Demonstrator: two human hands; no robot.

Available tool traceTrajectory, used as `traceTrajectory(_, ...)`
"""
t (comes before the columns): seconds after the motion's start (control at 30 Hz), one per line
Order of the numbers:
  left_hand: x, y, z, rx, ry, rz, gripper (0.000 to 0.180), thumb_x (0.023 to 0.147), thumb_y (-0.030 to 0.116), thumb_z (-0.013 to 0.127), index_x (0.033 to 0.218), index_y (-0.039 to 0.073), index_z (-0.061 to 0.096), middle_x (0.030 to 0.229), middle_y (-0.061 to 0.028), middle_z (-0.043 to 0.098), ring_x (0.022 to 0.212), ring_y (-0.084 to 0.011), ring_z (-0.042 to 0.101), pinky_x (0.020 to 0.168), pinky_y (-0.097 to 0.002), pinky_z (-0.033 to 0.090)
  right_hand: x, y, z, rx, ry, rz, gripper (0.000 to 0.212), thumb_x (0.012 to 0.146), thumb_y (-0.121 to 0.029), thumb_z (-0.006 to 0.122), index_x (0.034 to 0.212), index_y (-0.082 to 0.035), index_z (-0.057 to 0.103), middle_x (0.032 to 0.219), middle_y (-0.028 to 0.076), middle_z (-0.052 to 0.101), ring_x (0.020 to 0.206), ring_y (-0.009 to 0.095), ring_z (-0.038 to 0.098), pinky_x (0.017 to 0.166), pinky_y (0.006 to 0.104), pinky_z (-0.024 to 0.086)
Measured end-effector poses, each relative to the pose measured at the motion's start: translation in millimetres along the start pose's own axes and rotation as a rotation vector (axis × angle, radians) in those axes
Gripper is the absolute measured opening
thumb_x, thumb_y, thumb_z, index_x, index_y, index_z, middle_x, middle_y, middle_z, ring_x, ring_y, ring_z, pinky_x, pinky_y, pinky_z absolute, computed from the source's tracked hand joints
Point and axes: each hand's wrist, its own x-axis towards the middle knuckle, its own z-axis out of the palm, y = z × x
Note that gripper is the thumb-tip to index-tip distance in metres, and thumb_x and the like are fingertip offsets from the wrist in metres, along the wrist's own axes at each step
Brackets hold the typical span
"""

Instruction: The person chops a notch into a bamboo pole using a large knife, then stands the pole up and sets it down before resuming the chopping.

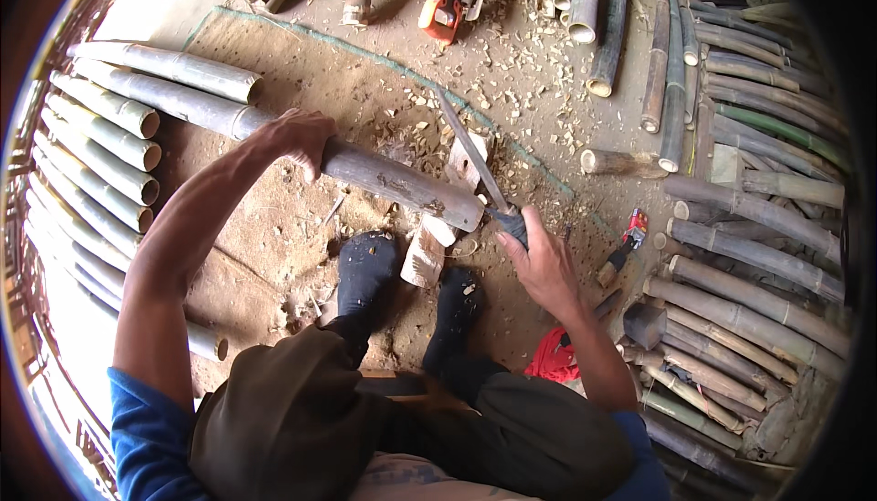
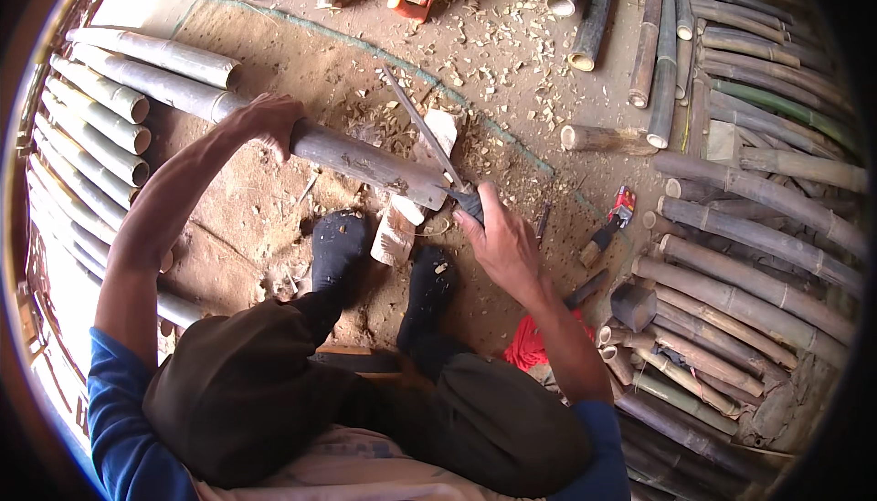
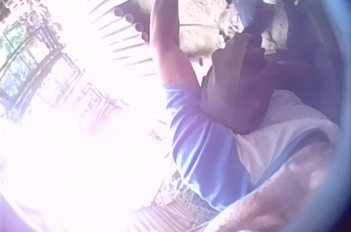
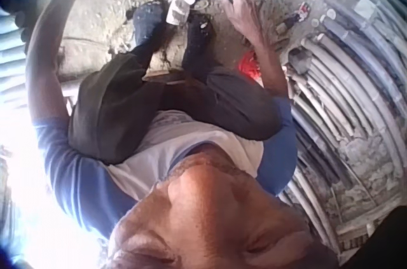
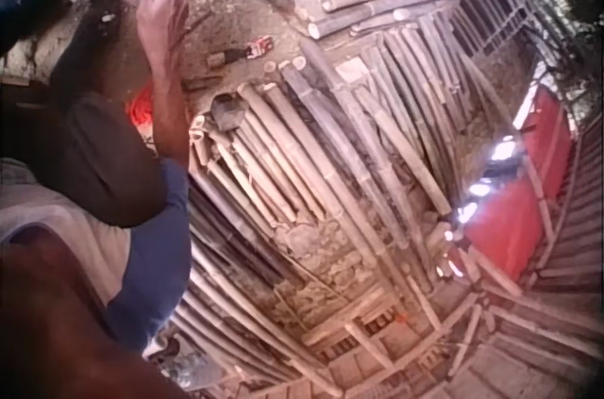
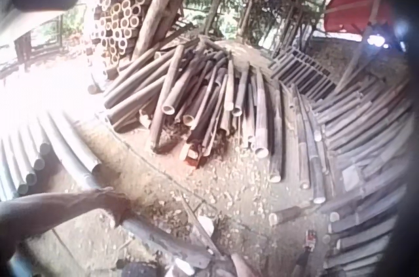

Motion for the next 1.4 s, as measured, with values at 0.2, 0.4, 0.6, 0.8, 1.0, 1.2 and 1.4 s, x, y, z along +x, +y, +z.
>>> traceTrajectory(0.2, -12.8, 4.3, 21.7, 0.059, 0.241, -0.044, 0.048, 0.052, 0.021, 0.098, 0.094, 0.016, 0.075, 0.081, -0.0019, 0.073, 0.073, -0.0194, 0.065, 0.070, -0.0376, 0.056, -7.7, -16.8, -8.4, -0.069, -0.010, -0.059, 0.036, 0.102, -0.023, 0.068, 0.125, 0.002, 0.053, 0.092, 0.029, 0.071, 0.081, 0.050, 0.071, 0.069, 0.0558, 0.056)
traceTrajectory(0.4, -9.6, 9.3, 14.0, 0.101, 0.210, -0.049, 0.048, 0.054, 0.023, 0.098, 0.096, 0.018, 0.076, 0.080, -0.0021, 0.072, 0.074, -0.0205, 0.067, 0.071, -0.0391, 0.056, -22.2, 20.2, 22.9, -0.096, 0.179, -0.162, 0.042, 0.099, -0.024, 0.072, 0.128, 0.001, 0.056, 0.078, 0.027, 0.071, 0.080, 0.047, 0.074, 0.063, 0.0556, 0.058)
traceTrajectory(0.6, -13.0, 12.2, 20.2, 0.135, 0.240, -0.073, 0.049, 0.053, 0.024, 0.098, 0.097, 0.017, 0.077, 0.085, -0.0034, 0.076, 0.075, -0.0212, 0.069, 0.072, -0.0393, 0.056, -2.4, -9.1, -6.6, -0.298, -0.051, -0.067, 0.034, 0.105, -0.030, 0.064, 0.123, -0.002, 0.054, 0.080, 0.026, 0.071, 0.075, 0.048, 0.072, 0.061, 0.0553, 0.056)
traceTrajectory(0.8, -12.6, 16.0, 13.6, 0.099, 0.230, -0.037, 0.050, 0.054, 0.021, 0.097, 0.099, 0.016, 0.076, 0.089, -0.0037, 0.076, 0.079, -0.0205, 0.069, 0.078, -0.0376, 0.056, -14.4, -6.4, 2.7, -0.006, 0.249, -0.320, 0.033, 0.102, -0.023, 0.071, 0.119, 0.000, 0.054, 0.076, 0.020, 0.070, 0.064, 0.042, 0.072, 0.055, 0.0489, 0.057)
traceTrajectory(1.0, -11.8, 8.8, 32.2, 0.170, 0.194, -0.086, 0.057, 0.056, 0.026, 0.100, 0.108, 0.018, 0.078, 0.092, -0.0051, 0.078, 0.082, -0.0201, 0.071, 0.080, -0.0366, 0.058, -8.9, 4.8, 7.6, -0.312, -0.162, 0.044, 0.034, 0.106, -0.028, 0.063, 0.119, 0.001, 0.050, 0.083, 0.027, 0.073, 0.069, 0.045, 0.074, 0.058, 0.0507, 0.059)
traceTrajectory(1.2, -14.8, 5.9, 24.0, 0.072, 0.235, -0.047, 0.054, 0.053, 0.020, 0.098, 0.102, 0.016, 0.075, 0.085, -0.0027, 0.073, 0.075, -0.0192, 0.066, 0.070, -0.0366, 0.055, -7.0, -50.2, -23.1, -0.013, 0.342, -0.467, 0.033, 0.106, -0.027, 0.064, 0.117, 0.001, 0.051, 0.084, 0.027, 0.073, 0.070, 0.040, 0.075, 0.058, 0.0488, 0.058)
traceTrajectory(1.4, -5.7, 17.4, 16.0, 0.238, 0.188, -0.062, 0.048, 0.063, 0.027, 0.095, 0.106, 0.015, 0.075, 0.087, -0.0047, 0.074, 0.076, -0.0201, 0.066, 0.073, -0.0374, 0.056, 28.4, 24.2, 12.8, -0.383, -0.126, 0.016, 0.033, 0.107, -0.032, 0.061, 0.110, -0.001, 0.050, 0.081, 0.028, 0.071, 0.074, 0.048, 0.073, 0.063, 0.0579, 0.057)
